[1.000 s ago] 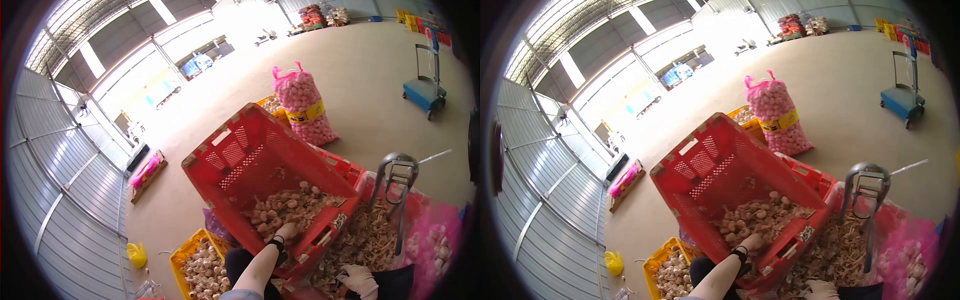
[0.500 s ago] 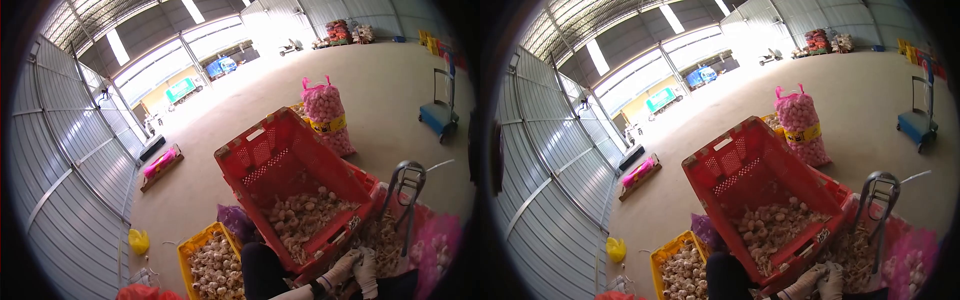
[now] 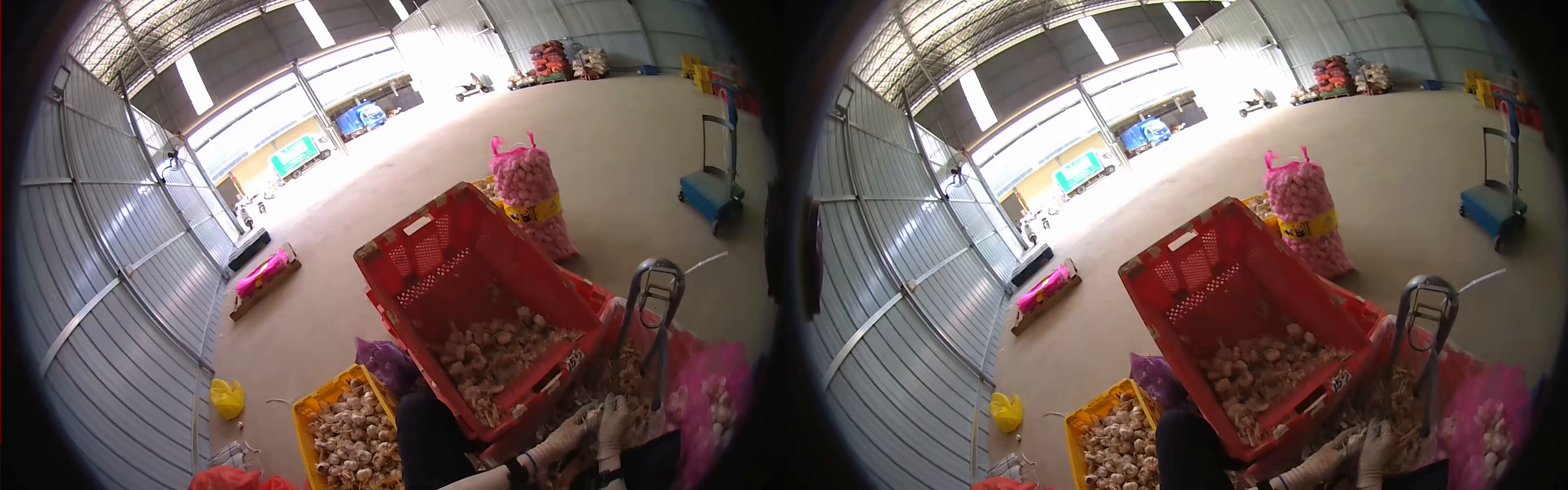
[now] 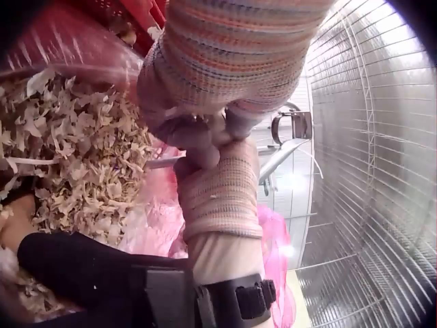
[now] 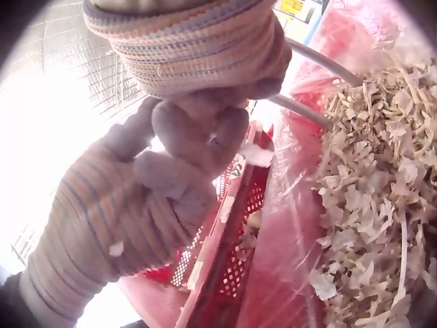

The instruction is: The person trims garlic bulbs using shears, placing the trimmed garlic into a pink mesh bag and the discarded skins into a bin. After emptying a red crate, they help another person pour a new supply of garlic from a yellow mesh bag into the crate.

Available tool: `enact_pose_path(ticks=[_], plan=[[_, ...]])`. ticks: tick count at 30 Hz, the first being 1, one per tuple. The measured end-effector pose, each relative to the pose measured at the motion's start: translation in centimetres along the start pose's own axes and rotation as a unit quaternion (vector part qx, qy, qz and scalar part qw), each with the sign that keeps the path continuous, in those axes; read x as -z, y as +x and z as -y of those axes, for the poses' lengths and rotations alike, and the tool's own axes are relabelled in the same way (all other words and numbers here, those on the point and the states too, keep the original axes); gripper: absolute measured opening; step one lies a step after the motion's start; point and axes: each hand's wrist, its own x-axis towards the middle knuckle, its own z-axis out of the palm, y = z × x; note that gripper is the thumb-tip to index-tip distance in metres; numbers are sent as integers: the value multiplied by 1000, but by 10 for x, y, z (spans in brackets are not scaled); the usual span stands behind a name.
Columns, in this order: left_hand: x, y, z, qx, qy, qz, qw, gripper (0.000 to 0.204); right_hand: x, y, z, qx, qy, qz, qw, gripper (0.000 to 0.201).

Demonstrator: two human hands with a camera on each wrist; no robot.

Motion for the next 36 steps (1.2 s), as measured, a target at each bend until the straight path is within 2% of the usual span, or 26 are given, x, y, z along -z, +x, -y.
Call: enact_pose_path(ticks=[2, 3, 4, 5, 7, 8, 9, 11, 12, 13, 15, 16, 17, 19, 20, 22, 23, 24, 25, 26, 27, 29, 31, 33, 34, 36], plan=[[0, 6, 10, -50, -115, 26, 992, 50, 3, 2, -2, 55, 23, -30, 998, 18], [-1, -12, -17, -45, -64, -21, 997, 49, 3, -2, 5, 101, 34, -36, 994, 13], [-5, -32, -45, 6, -190, 19, 982, 43, 1, 7, -22, 63, 156, -17, 986, 10], [-8, -39, -65, 62, -316, 76, 944, 38, 9, -2, 19, 76, 64, -25, 995, 11], [3, -28, -43, 65, -310, 41, 948, 48, 17, 3, 10, 93, 12, -58, 994, 19], [1, -15, -39, -48, -378, 121, 917, 47, 22, -5, 20, 53, 63, -48, 996, 24], [14, -9, -17, -33, -398, 64, 915, 56, 21, -10, 29, 20, 123, -32, 992, 29], [21, -19, -26, -23, -366, 64, 928, 65, 21, -10, 29, 162, 111, 32, 980, 38], [20, -18, -28, -19, -353, 53, 934, 66, 23, -14, 42, 169, 70, 81, 980, 30], [20, -18, -29, -17, -340, 39, 939, 67, 23, -18, 49, 169, 70, 81, 980, 30], [27, -10, -24, -1, -327, 61, 943, 67, 20, -20, 60, 90, 20, 204, 975, 32], [30, -7, -22, 18, -313, 84, 946, 67, 19, -19, 64, 142, -16, 180, 973, 20], [30, -9, -18, 19, -312, 84, 946, 67, 17, -19, 58, 142, -15, 179, 973, 20], [12, -23, -45, -12, -89, 15, 996, 64, 13, -15, 37, 50, 62, 115, 990, 13], [2, -21, -50, -19, -82, -27, 996, 58, 14, -12, 29, 48, 59, 115, 990, 13], [-3, -19, -47, -2, -77, -49, 996, 52, 14, -7, 23, -70, 162, 138, 975, 9], [-4, -18, -46, 13, -68, -69, 995, 51, 14, -7, 20, -70, 162, 137, 975, 9], [2, -13, -39, 12, -68, -67, 995, 51, 16, -7, 20, -61, 213, 141, 965, 10], [11, -7, -29, 14, -189, 3, 982, 49, 18, -8, 25, -51, 264, 144, 952, 10], [17, -1, -18, 14, -307, 74, 949, 49, 14, -11, 29, -16, 249, 167, 954, 13], [16, 1, -19, 12, -307, 76, 949, 49, 14, -13, 35, -13, 247, 167, 954, 13], [15, 0, -17, 48, -320, -4, 946, 40, 14, -18, 41, 14, 119, 173, 978, 16], [21, 4, -16, 78, -295, -26, 952, 39, 12, -17, 36, -15, 140, 186, 973, 13], [23, 5, -17, 139, -248, -66, 956, 37, 12, -14, 33, 50, 40, 170, 983, 9], [21, 5, -19, 140, -248, -65, 957, 37, 13, -17, 41, 3, 108, 157, 982, 8], [15, 4, -27, 127, -299, -21, 946, 33, 14, -16, 38, 6, 136, 127, 983, 8]])
